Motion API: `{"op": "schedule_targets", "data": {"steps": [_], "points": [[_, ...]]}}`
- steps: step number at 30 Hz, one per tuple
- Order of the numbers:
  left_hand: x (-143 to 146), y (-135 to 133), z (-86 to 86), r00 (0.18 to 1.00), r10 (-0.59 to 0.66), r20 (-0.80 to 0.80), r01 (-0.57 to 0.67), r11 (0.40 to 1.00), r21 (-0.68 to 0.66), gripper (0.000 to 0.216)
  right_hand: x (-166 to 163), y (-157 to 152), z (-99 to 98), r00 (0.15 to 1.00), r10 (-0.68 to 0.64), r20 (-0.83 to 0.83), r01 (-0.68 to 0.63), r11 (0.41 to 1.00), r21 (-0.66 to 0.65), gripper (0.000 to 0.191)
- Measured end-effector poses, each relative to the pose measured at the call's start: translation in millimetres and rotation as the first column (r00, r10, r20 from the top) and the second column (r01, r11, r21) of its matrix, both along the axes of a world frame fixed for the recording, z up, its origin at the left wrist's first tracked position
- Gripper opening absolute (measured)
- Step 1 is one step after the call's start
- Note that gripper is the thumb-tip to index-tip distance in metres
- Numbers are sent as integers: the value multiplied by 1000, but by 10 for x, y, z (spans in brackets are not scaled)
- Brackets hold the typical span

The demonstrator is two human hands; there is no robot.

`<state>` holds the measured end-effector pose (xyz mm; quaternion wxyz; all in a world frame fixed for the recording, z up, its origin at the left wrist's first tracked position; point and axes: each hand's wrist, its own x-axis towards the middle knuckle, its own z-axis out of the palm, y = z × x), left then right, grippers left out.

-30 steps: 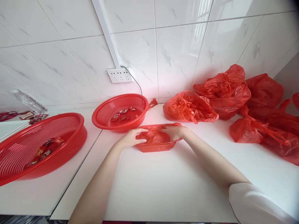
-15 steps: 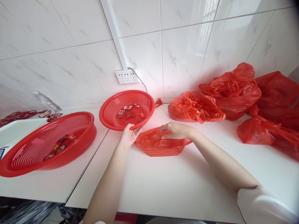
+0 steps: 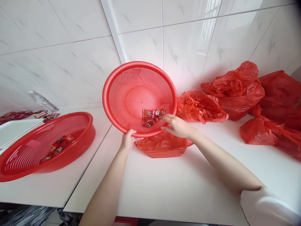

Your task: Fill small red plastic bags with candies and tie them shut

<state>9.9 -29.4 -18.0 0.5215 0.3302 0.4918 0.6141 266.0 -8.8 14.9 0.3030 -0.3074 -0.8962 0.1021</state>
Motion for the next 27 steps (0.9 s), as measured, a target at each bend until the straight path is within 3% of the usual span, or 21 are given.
{"op": "schedule_targets", "data": {"steps": [4, 11, 14, 17, 18, 20, 22, 24, 27], "points": [[113, -106, -4, 997, -63, -48, 63, 998, -9, 29, -52, 9, -72, 994, -58, 94, 56, 998, 19, 30], [260, -232, -154, 974, -189, -127, 198, 978, 68, 18, -116, 21, -205, 929, -182, 322, 193, 981, -1, 46], [274, -232, -179, 980, -160, -115, 169, 983, 67, 17, -115, 60, -205, 935, -240, 261, 250, 968, -5, 33], [262, -212, -162, 989, -112, -100, 117, 992, 46, 16, -93, 106, -184, 945, -326, -14, 319, 932, -171, 19], [254, -201, -154, 991, -97, -96, 102, 994, 43, 17, -83, 120, -173, 928, -342, -145, 294, 914, -279, 19], [235, -172, -146, 994, -68, -87, 72, 997, 39, 20, -63, 138, -146, 857, -340, -387, 105, 851, -515, 30], [217, -139, -150, 996, -45, -75, 48, 998, 37, 22, -48, 141, -112, 771, -335, -541, -154, 727, -669, 40], [200, -106, -159, 998, -33, -57, 35, 999, 31, 23, -41, 128, -80, 719, -338, -607, -317, 618, -719, 44], [176, -65, -163, 1000, -12, -26, 13, 1000, 23, 24, -38, 99, -52, 718, -307, -624, -365, 597, -714, 42]]}}
